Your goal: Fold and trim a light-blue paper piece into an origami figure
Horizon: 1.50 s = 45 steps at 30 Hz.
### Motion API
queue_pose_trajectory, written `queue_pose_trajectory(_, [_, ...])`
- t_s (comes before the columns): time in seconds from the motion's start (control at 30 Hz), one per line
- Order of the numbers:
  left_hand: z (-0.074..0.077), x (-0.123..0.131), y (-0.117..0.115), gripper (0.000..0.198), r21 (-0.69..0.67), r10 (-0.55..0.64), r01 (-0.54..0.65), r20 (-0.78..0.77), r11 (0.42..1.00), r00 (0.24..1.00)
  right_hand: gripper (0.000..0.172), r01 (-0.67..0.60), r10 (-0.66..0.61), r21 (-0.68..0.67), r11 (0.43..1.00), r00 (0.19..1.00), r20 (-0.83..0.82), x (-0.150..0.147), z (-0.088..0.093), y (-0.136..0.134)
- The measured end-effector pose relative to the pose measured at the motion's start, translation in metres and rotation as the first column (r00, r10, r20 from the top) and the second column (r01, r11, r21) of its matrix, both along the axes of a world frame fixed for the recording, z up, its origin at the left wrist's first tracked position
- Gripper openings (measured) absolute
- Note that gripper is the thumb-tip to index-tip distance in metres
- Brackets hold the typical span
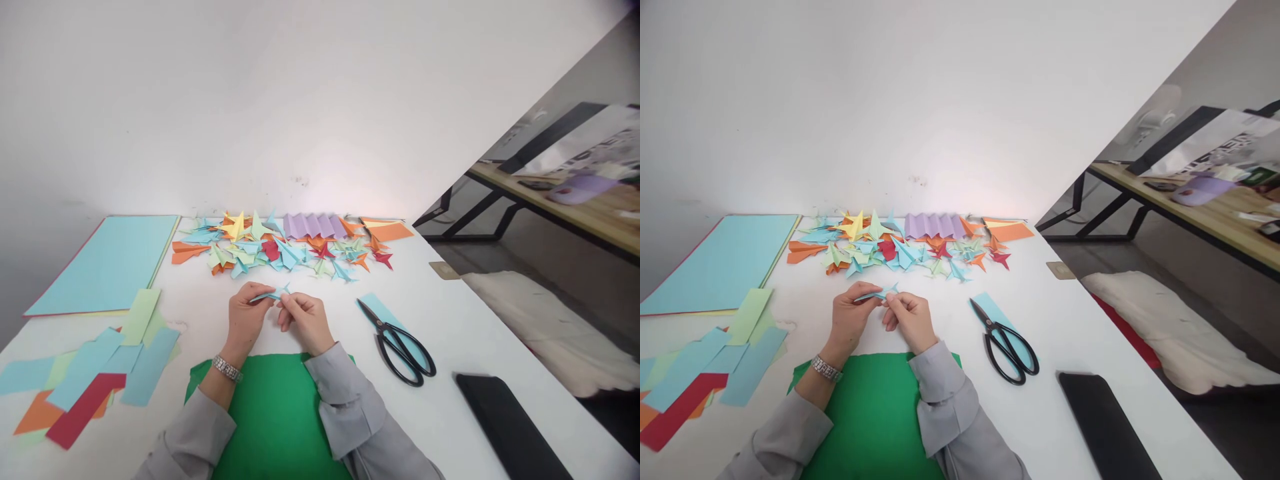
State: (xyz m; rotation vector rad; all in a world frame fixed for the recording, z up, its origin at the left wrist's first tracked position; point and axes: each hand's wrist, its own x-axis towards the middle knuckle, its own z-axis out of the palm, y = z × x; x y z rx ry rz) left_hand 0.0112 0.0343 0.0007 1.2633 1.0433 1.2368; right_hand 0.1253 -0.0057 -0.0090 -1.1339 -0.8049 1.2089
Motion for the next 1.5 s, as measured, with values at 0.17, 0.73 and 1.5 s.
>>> queue_pose_trajectory(0.17, [0.003,0.000,0.000,0.027,-0.153,-0.040,0.059,0.130,0.987,0.991,0.027,0.135,-0.137,0.044,0.990,0.990,0.043,0.004,0.002,0.001])
queue_pose_trajectory(0.73, [0.002,0.001,0.002,0.023,-0.339,-0.046,0.171,0.347,0.925,0.937,0.020,0.094,-0.112,0.132,0.987,0.985,0.133,0.001,0.004,-0.001])
queue_pose_trajectory(1.5, [-0.004,0.002,-0.001,0.012,0.015,-0.099,0.099,0.060,0.995,0.993,0.018,0.051,-0.063,0.167,0.985,0.995,0.072,0.001,-0.005,0.003])
